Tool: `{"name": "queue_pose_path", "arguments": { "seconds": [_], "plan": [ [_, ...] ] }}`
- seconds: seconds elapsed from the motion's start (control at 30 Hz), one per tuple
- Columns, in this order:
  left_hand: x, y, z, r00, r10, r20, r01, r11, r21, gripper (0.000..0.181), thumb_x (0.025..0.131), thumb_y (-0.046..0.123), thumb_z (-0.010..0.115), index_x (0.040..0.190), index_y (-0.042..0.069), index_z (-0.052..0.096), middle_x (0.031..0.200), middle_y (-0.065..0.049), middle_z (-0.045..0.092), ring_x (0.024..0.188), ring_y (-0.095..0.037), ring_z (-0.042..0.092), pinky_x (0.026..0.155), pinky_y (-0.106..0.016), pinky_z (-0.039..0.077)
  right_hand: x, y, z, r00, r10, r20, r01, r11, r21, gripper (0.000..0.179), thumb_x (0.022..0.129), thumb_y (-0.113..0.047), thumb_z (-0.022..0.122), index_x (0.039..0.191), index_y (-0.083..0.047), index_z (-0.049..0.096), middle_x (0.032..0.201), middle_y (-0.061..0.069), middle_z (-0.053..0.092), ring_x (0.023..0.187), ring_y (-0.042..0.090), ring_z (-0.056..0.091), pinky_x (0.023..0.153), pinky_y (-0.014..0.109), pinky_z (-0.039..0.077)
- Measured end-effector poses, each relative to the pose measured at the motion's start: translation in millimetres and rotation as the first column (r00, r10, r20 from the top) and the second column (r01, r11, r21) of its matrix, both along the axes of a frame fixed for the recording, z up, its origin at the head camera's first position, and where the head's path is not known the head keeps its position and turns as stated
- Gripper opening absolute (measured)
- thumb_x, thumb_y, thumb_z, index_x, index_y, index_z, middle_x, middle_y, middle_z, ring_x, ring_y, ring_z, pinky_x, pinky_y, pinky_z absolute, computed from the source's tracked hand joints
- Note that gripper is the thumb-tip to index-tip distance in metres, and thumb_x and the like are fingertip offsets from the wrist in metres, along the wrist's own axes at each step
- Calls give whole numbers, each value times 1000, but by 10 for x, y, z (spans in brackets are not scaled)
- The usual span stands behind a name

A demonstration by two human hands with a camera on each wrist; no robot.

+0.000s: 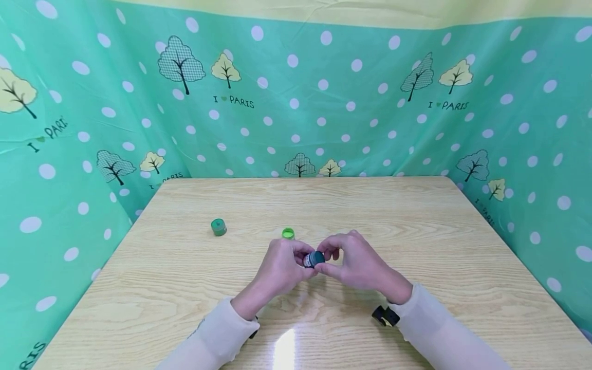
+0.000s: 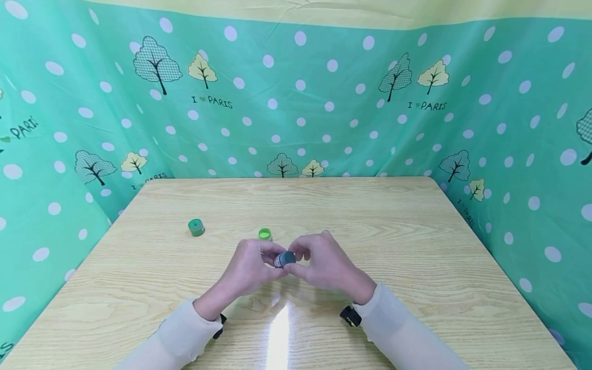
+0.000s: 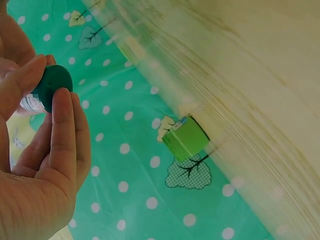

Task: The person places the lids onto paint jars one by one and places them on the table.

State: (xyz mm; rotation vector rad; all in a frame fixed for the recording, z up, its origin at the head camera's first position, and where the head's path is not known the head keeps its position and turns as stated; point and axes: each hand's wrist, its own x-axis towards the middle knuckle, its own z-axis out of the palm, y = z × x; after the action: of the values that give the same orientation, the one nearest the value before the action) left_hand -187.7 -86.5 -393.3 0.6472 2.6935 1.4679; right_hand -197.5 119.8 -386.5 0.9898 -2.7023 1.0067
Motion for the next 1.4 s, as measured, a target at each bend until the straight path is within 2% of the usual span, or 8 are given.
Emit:
{"name": "queue_pose_path", "arguments": {
  "seconds": [0.3,0.5,0.63,0.73,1.0,1.17,1.4],
  "plan": [
    [6,2,17,1000,2,-30,-3,1000,-16,17,78,3,89,92,6,80,84,-1,76,72,-5,69,66,-19,57,13,-1,19,1000,-10,-7,10,1000,2,21,83,-27,88,97,-19,76,79,-20,64,76,16,60,78,34,38],
    [5,-9,9,999,7,-43,-8,1000,-16,19,77,3,89,92,6,79,84,0,75,72,-6,68,66,-19,57,15,8,18,1000,-17,-1,17,1000,-18,27,83,-32,87,103,-17,77,84,-11,69,78,18,60,79,35,37],
    [12,-32,7,999,17,-47,-18,1000,-7,20,77,2,89,93,7,78,84,0,74,72,-6,69,67,-19,58,21,9,28,999,-34,7,35,999,-38,31,86,-34,84,106,-13,76,86,-8,70,79,17,61,79,35,42],
    [17,-51,18,997,43,-63,-44,999,-19,22,76,4,90,94,8,79,86,1,72,74,-8,69,68,-20,57,28,12,46,998,-61,18,61,997,-47,32,86,-35,83,107,-12,76,85,-11,68,80,15,60,79,37,44],
    [9,-106,61,980,116,-164,-135,984,-115,29,70,13,96,94,14,81,84,6,64,78,-18,60,67,-26,51,25,39,71,995,-102,16,102,994,-32,34,88,-40,81,108,-13,76,84,-15,65,82,13,59,86,40,38],
    [0,-156,73,979,135,-152,-153,981,-116,29,70,13,96,94,15,80,84,6,63,82,-22,61,72,-30,51,32,64,68,993,-119,23,119,993,-14,35,88,-40,80,108,-12,76,85,-14,66,82,13,59,86,39,39],
    [-15,-271,85,979,184,-89,-194,972,-129,30,73,14,94,100,13,79,87,6,63,88,-25,61,75,-33,52,28,94,48,992,-128,1,128,992,3,34,87,-39,81,108,-12,76,86,-12,67,81,11,58,86,38,40]
  ]
}}
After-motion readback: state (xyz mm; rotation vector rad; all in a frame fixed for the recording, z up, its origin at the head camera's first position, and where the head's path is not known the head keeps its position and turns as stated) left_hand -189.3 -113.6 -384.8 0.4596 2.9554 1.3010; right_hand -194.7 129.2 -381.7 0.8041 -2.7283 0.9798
